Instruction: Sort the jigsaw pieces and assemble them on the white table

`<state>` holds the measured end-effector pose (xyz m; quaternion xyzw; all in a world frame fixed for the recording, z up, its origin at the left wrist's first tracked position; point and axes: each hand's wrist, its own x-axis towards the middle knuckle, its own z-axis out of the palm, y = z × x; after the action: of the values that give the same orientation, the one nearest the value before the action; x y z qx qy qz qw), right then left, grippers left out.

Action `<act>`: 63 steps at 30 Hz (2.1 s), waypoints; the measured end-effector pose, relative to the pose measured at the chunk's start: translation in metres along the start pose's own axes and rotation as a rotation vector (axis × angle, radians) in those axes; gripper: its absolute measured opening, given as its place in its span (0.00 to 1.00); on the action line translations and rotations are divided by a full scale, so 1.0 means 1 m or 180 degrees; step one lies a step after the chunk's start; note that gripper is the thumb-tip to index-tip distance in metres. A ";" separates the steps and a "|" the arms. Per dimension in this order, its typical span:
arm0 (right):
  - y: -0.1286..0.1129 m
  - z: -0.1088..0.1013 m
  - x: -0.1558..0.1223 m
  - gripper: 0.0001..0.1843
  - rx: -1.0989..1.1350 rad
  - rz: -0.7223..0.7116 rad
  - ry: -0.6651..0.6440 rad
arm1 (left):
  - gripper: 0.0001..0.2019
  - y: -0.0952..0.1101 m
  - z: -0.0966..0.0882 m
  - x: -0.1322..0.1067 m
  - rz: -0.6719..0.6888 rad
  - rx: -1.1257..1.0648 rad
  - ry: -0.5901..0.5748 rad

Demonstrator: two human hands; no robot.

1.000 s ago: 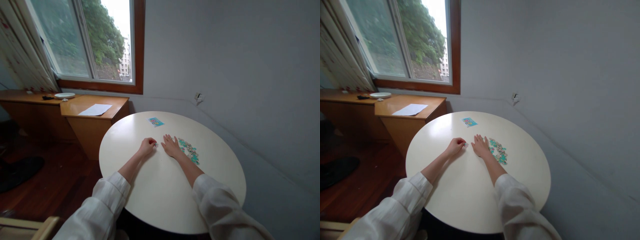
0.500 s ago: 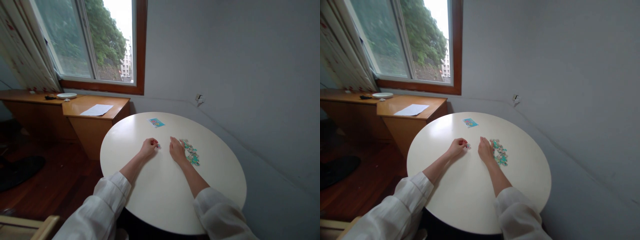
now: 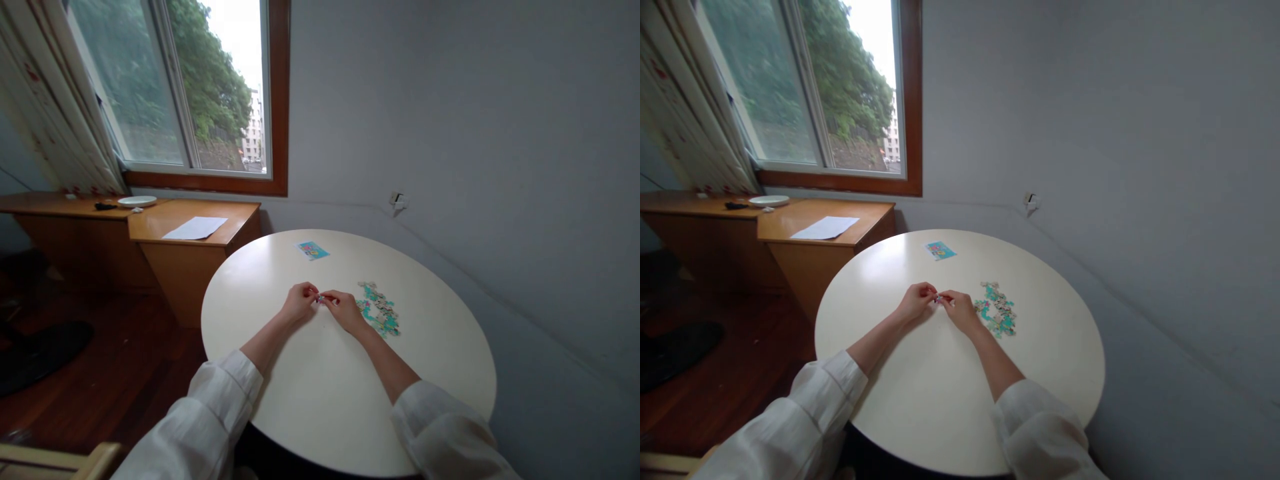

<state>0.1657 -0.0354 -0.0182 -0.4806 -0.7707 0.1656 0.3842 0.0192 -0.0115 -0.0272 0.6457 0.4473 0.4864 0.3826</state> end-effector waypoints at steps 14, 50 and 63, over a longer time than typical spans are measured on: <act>0.004 -0.001 0.002 0.12 0.0634 0.0254 0.0008 | 0.04 -0.005 0.000 0.001 0.0081 0.0331 0.0008; 0.001 -0.012 -0.002 0.11 0.1309 0.0630 -0.1273 | 0.06 -0.003 -0.002 0.001 -0.0021 0.0581 0.0114; -0.003 -0.013 -0.003 0.10 0.1042 0.0538 -0.1261 | 0.08 -0.004 -0.001 0.002 -0.0027 0.0571 0.0157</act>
<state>0.1741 -0.0407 -0.0088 -0.4329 -0.7509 0.4103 0.2834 0.0171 -0.0080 -0.0303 0.6633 0.5011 0.4585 0.3141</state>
